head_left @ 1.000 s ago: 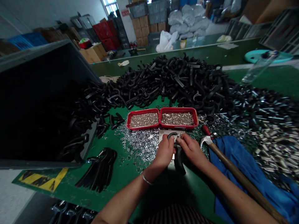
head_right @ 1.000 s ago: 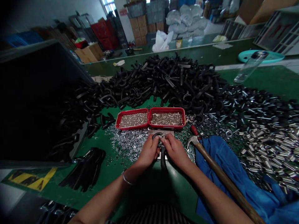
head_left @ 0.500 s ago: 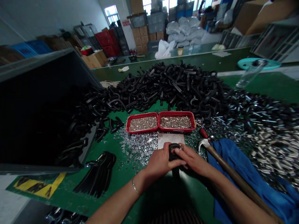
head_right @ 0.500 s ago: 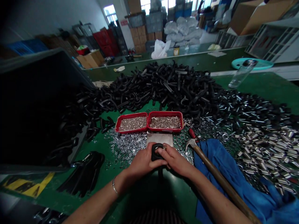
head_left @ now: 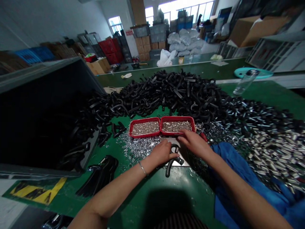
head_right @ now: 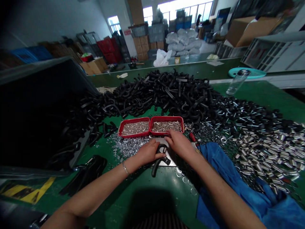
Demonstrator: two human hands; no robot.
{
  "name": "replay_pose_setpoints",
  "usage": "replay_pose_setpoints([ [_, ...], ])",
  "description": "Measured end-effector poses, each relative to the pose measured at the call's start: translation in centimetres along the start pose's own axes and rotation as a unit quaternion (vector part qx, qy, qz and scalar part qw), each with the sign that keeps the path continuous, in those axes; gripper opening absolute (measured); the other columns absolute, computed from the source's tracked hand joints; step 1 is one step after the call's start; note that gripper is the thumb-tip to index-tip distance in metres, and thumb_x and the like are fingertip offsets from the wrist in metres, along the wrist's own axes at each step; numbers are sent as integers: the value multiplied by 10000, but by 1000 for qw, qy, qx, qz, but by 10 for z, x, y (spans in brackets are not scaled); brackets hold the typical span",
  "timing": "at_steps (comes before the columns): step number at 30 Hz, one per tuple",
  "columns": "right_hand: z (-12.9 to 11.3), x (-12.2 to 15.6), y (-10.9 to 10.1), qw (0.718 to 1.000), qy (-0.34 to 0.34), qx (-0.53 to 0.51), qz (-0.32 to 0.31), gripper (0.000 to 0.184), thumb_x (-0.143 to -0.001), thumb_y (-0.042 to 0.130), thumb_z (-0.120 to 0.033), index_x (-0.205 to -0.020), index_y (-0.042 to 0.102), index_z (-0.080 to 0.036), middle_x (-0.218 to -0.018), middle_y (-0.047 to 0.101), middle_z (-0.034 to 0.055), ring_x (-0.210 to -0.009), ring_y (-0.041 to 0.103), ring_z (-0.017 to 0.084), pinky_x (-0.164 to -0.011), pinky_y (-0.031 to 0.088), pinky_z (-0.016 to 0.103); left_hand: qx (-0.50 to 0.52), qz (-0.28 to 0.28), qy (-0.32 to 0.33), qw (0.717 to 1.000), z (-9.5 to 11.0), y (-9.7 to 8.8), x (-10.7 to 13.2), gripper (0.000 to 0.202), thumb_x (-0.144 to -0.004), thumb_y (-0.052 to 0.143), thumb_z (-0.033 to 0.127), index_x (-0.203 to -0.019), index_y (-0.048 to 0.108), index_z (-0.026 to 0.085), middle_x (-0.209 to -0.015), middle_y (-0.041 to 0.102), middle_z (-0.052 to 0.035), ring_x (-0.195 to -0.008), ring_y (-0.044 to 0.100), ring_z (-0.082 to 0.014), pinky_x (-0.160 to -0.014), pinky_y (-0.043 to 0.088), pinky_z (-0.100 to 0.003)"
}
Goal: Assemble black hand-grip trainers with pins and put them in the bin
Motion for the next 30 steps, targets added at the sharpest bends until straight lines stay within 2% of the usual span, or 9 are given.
replay_pose_setpoints([
  [2, 14, -20, -13, 996, -17, 77, 39, 263, -970, 528, -292, -1115, 706, -163, -1090, 695, 136, -1034, 595, 269, -899, 436, 358, -54, 24, 26, 998, -3, -9, -10, 402, -877, 627, 525, -1039, 663, 159, -1070, 640, -153, -1041, 619, -306, -918, 474, -388],
  [4, 25, -39, -17, 985, -22, 166, 29, 259, -967, 528, -288, -989, 756, -168, -1045, 696, 134, -1063, 556, 284, -898, 434, 357, -102, 54, 33, 993, -7, -22, -27, 380, -965, 495, 489, -1057, 661, 159, -1053, 644, -134, -1015, 623, -263, -890, 478, -352],
  [6, 30, -57, -12, 974, -24, 224, 1, 267, -957, 539, -293, -947, 770, -157, -1027, 697, 141, -1107, 522, 296, -892, 436, 345, -175, 66, 33, 982, -12, -34, -52, 344, -1009, 426, 389, -1071, 662, 148, -1041, 660, -130, -977, 635, -240, -849, 481, -330],
  [8, 30, -74, -2, 969, -25, 245, -19, 261, -942, 562, -298, -940, 772, -144, -1024, 701, 145, -1115, 516, 297, -897, 437, 339, -257, 42, 44, 965, -19, -41, -82, 272, -993, 447, 243, -1044, 684, 119, -1049, 681, -148, -984, 643, -240, -856, 472, -335],
  [10, 27, -89, 8, 968, -26, 249, -29, 238, -917, 593, -293, -948, 768, -134, -1012, 708, 146, -1072, 537, 292, -894, 440, 345, -292, 12, 59, 954, -25, -41, -109, 213, -934, 509, 139, -981, 712, 95, -1028, 706, -168, -998, 651, -246, -892, 453, -348],
  [13, 25, -101, 18, 967, -29, 251, -37, 218, -902, 593, -249, -960, 759, -119, -1006, 713, 151, -1037, 554, 284, -886, 446, 340, -301, -11, 69, 951, -31, -33, -132, 185, -881, 554, 86, -928, 733, 73, -969, 731, -185, -968, 667, -255, -933, 425, -381],
  [20, 33, -104, 23, 973, -22, 230, -24, 221, -912, 552, -209, -963, 734, -93, -1039, 700, 187, -1098, 527, 314, -916, 447, 365, -306, -5, 83, 948, -37, -21, -130, 232, -922, 484, 100, -980, 702, 47, -1006, 714, -205, -984, 655, -284, -932, 401, -421],
  [25, 32, -101, 29, 982, -3, 189, 17, 198, -926, 533, -216, -948, 701, -113, -1033, 699, 187, -1097, 547, 316, -889, 458, 368, -291, 62, 91, 950, -36, -18, -124, 267, -986, 387, 134, -1073, 636, 91, -1023, 675, -167, -1004, 625, -267, -943, 389, -422],
  [30, 32, -94, 21, 987, 30, 125, 93, 221, -968, 440, -227, -1050, 617, -123, -994, 710, 158, -931, 634, 262, -818, 475, 347, -225, 136, 75, 962, -30, -23, -108, 218, -977, 459, 155, -1072, 656, 157, -1052, 660, -136, -1057, 591, -267, -968, 391, -429],
])
Point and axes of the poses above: each hand's wrist, its own x-axis away from the middle knuckle, its own y-axis out of the palm, z = x × y, the point moved 1 cm from there along -x, towards the middle knuckle
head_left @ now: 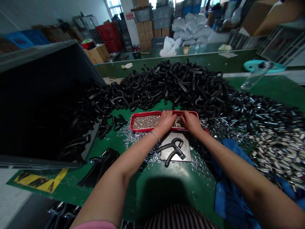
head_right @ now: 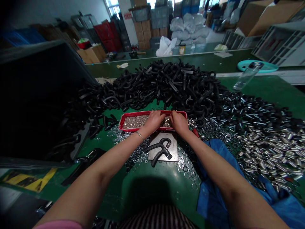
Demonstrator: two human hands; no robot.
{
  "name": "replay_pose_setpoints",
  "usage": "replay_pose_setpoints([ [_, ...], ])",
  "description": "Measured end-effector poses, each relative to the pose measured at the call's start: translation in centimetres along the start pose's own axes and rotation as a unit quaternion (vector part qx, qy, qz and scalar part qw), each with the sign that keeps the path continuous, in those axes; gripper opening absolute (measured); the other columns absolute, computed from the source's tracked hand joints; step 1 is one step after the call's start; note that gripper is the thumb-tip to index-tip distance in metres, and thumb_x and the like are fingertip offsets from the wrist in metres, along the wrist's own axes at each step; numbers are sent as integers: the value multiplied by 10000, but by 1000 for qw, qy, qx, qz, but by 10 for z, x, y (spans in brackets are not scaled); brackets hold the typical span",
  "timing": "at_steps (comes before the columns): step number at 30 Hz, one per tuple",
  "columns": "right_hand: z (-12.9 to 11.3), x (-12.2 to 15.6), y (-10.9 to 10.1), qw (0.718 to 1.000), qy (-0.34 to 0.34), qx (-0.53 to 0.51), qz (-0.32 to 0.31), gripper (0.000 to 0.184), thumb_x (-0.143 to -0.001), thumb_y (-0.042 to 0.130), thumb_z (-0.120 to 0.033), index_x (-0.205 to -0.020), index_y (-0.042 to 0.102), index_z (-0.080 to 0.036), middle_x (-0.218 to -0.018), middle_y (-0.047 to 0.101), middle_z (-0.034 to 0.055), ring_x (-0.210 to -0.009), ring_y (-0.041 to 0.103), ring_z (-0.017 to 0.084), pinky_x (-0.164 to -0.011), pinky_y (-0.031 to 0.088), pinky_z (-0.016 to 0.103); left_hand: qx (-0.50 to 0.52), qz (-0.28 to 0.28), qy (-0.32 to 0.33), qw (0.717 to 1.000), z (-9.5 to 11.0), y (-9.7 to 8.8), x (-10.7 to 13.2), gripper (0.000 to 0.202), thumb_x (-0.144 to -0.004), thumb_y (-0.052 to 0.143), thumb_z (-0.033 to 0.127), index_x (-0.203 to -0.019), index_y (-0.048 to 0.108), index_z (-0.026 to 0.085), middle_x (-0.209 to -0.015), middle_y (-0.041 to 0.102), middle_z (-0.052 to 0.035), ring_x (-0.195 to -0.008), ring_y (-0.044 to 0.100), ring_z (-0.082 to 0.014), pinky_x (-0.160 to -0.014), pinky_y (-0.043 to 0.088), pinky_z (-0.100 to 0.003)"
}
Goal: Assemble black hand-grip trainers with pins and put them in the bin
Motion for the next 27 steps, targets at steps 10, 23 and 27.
replay_pose_setpoints([
  [10, 22, 104, -18, 926, -10, -360, -111, 166, -923, 537, -355, -983, 599, -213, -887, 700, 23, -799, 660, 183, -754, 498, 303, 374, 24, -120, 919, 33, 0, 113, 52, -873, 680, 224, -841, 686, 183, -897, 687, -29, -901, 626, -190, -856, 465, -311],
  [23, 5, 106, -3, 970, -10, -214, -115, 169, -952, 486, -295, -864, 589, -195, -850, 696, 60, -803, 639, 205, -738, 463, 298, 374, 24, -127, 918, 34, 7, 117, 107, -854, 698, 218, -764, 655, 176, -837, 637, -18, -858, 587, -182, -845, 445, -323],
  [27, -5, 112, -9, 992, -70, -41, -99, 197, -982, 449, -253, -890, 602, -168, -874, 676, 109, -858, 612, 242, -767, 455, 321, 335, 22, -113, 935, 39, 3, 118, 89, -868, 681, 218, -799, 640, 180, -873, 629, -28, -914, 578, -194, -891, 444, -349],
])
Point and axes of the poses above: each hand's wrist, its own x-axis away from the middle knuckle, its own y-axis out of the palm, z = x × y, the point moved 1 cm from there along -x, towards the middle knuckle
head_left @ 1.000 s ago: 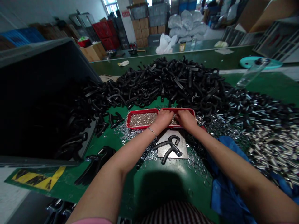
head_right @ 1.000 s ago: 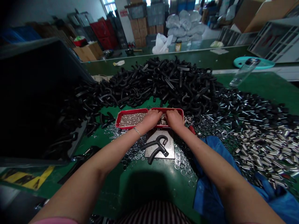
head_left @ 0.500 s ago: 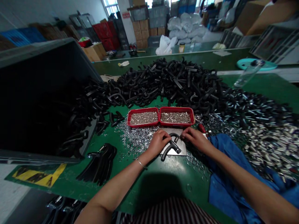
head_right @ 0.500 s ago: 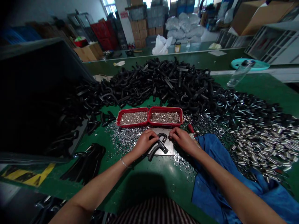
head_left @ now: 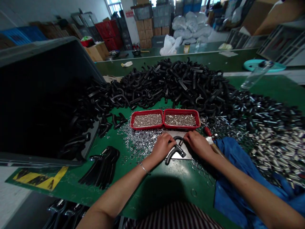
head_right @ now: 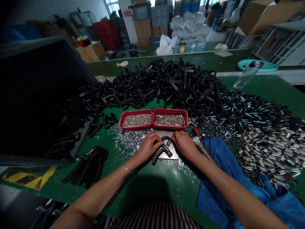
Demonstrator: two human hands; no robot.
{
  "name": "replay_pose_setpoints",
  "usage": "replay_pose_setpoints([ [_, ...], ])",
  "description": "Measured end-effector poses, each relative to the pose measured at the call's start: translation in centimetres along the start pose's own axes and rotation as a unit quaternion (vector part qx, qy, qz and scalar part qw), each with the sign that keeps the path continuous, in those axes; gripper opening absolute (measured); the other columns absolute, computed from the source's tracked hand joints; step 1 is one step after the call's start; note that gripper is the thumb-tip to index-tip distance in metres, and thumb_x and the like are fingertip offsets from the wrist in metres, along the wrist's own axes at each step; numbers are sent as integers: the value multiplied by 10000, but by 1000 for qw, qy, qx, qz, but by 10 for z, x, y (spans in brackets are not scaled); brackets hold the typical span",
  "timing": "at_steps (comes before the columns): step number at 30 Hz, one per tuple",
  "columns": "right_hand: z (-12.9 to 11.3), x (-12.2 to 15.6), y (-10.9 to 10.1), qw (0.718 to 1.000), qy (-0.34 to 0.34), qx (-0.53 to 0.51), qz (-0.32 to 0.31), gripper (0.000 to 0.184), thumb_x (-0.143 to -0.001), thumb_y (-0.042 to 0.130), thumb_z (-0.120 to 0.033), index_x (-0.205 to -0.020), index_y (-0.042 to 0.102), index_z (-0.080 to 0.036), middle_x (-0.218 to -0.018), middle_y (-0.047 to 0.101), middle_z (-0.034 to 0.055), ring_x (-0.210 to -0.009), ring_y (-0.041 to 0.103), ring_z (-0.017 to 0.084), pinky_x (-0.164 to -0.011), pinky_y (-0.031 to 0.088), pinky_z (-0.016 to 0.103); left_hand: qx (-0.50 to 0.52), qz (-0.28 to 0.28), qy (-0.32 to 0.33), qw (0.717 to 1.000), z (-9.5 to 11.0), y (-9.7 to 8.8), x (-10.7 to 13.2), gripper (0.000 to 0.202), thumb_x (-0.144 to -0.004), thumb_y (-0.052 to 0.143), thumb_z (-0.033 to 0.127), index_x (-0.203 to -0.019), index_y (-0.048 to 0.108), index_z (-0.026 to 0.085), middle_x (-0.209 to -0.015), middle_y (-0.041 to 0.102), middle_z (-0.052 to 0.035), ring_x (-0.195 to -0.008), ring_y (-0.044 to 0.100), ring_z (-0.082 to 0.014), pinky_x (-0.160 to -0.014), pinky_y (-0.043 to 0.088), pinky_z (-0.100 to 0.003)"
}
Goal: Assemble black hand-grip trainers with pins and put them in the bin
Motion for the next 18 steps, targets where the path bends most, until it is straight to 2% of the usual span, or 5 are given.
replay_pose_setpoints([
  [3, -15, -3, -5, 987, -72, 144, -31, 197, -967, 439, -166, -896, 620, -137, -867, 673, 151, -907, 588, 285, -788, 444, 352, -11, -1, 2, 1000, 4, 2, 0, 91, -881, 659, 204, -801, 620, 183, -883, 616, -29, -929, 576, -197, -888, 452, -346],
  [6, -26, -14, -11, 976, -91, 182, -83, 186, -931, 446, -74, -921, 627, -117, -919, 691, 174, -968, 601, 298, -797, 445, 349, -7, 14, -19, 1000, 6, 4, 1, 96, -887, 645, 190, -800, 605, 179, -869, 606, -25, -921, 578, -192, -872, 460, -335],
  [10, -16, -19, -24, 978, -61, 159, -116, 123, -965, 522, -225, -973, 612, -141, -950, 721, 140, -892, 665, 258, -707, 455, 301, -46, 9, -13, 999, 10, 4, 3, 104, -906, 618, 193, -806, 596, 177, -879, 600, -31, -935, 570, -199, -878, 459, -342],
  [15, 30, 46, -44, 983, 72, 162, -44, 181, -997, 450, -326, -1039, 546, -179, -938, 706, 116, -780, 674, 242, -592, 432, 303, -122, -30, 53, 991, 11, 5, 5, 117, -957, 539, 218, -887, 619, 169, -957, 608, -64, -944, 559, -214, -886, 459, -366],
  [18, 52, 97, -44, 975, 91, 205, -9, 185, -962, 471, -365, -941, 541, -195, -895, 667, 154, -778, 641, 293, -557, 413, 348, -155, -51, 87, 983, 9, 6, 2, 159, -973, 512, 244, -915, 639, 168, -987, 622, -80, -957, 554, -224, -884, 459, -372],
])
Point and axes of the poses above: each hand's wrist, its own x-axis away from the middle knuckle, its own y-axis out of the palm, z = x × y, the point moved 1 cm from there along -x, towards the middle knuckle
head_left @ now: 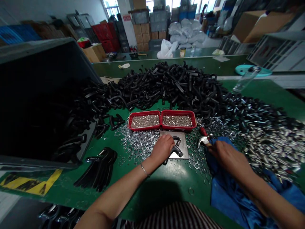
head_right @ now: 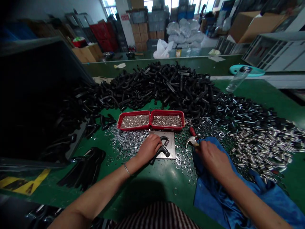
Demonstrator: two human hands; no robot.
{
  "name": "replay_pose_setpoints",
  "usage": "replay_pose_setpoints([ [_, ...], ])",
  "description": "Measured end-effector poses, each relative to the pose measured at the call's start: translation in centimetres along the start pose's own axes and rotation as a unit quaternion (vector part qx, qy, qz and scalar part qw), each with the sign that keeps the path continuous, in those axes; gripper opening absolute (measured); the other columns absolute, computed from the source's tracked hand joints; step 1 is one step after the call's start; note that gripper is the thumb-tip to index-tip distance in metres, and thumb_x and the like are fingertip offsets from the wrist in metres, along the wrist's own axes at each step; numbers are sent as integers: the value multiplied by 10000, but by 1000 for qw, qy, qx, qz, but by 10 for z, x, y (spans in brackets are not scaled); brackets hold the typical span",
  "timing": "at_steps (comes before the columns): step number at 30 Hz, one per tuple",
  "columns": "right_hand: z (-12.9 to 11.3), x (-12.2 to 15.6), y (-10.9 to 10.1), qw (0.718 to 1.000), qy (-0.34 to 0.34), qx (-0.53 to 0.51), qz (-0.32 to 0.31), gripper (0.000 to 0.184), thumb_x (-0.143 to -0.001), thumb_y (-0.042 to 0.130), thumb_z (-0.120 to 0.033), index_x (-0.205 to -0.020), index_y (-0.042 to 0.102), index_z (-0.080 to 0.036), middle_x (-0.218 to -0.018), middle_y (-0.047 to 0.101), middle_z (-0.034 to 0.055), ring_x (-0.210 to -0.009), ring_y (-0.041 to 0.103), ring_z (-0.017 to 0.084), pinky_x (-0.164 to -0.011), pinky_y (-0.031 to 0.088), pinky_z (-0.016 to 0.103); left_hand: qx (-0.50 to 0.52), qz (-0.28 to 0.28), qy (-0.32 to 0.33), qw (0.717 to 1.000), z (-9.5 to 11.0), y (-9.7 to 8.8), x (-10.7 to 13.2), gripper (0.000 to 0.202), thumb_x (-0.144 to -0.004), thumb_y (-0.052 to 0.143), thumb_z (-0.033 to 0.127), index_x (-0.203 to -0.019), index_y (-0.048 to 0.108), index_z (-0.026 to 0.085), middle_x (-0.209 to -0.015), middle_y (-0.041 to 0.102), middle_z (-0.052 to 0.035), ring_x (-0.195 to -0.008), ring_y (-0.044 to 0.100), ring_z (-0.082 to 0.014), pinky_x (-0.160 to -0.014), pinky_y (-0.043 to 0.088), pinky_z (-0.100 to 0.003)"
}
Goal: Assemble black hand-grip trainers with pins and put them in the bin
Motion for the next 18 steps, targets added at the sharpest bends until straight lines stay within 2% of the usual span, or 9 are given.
replay_pose_setpoints([
  [3, 12, 24, 16, 1000, 3, 13, -3, 209, -938, 493, -399, -880, 536, -204, -850, 636, 158, -742, 616, 307, -573, 424, 382, -46, -34, 37, 998, 3, -2, 3, 202, -985, 486, 258, -917, 654, 169, -996, 643, -88, -978, 560, -241, -878, 455, -382],
  [6, 17, 24, 23, 1000, 4, 1, -3, 227, -951, 445, -386, -860, 544, -203, -831, 623, 150, -725, 610, 303, -608, 442, 399, -98, -51, 55, 992, 13, -7, 16, 260, -960, 542, 374, -1079, 647, 168, -1156, 644, -127, -1080, 553, -295, -916, 436, -443],
  [8, 18, 19, 19, 999, 1, -27, 17, 234, -945, 433, -381, -843, 550, -205, -832, 622, 158, -764, 613, 310, -667, 460, 414, -117, -48, 42, 991, 21, -9, 27, 402, -923, 596, 417, -1245, 587, 177, -1316, 591, -144, -1177, 520, -331, -959, 415, -476],
  [11, 13, 14, 2, 987, 28, -158, 29, 275, -952, 405, -432, -895, 558, -211, -822, 631, 139, -769, 627, 289, -690, 482, 392, -134, -50, 20, 989, 28, -7, 37, 476, -929, 584, 334, -1373, 500, 184, -1424, 529, -138, -1269, 474, -345, -1008, 387, -491],
  [13, 1, 13, -11, 951, 57, -302, -30, 340, -984, 327, -490, -932, 541, -231, -706, 608, 66, -610, 605, 232, -582, 476, 339, -141, -53, 12, 989, 30, -4, 38, 469, -940, 549, 296, -1388, 491, 170, -1441, 518, -142, -1287, 463, -353, -1021, 379, -503],
  [16, -25, 12, -26, 873, 73, -461, -142, 435, -998, 241, -577, -873, 507, -256, -543, 496, -29, -399, 478, 166, -418, 391, 276, -144, -59, 7, 988, 30, -2, 36, 443, -955, 508, 275, -1381, 502, 154, -1453, 512, -139, -1291, 463, -360, -1029, 376, -514],
  [18, -41, 8, -29, 857, 64, -490, -148, 450, -995, 239, -591, -844, 501, -256, -543, 492, -35, -391, 463, 154, -397, 367, 261, -139, -60, 7, 988, 30, -2, 35, 435, -958, 496, 264, -1378, 507, 153, -1449, 518, -139, -1289, 469, -358, -1028, 379, -518],
])
Point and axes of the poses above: each hand's wrist, its own x-axis away from the middle knuckle, its own y-axis out of the palm, z = x × y, the point moved 1 cm from there along -x, towards the middle knuckle
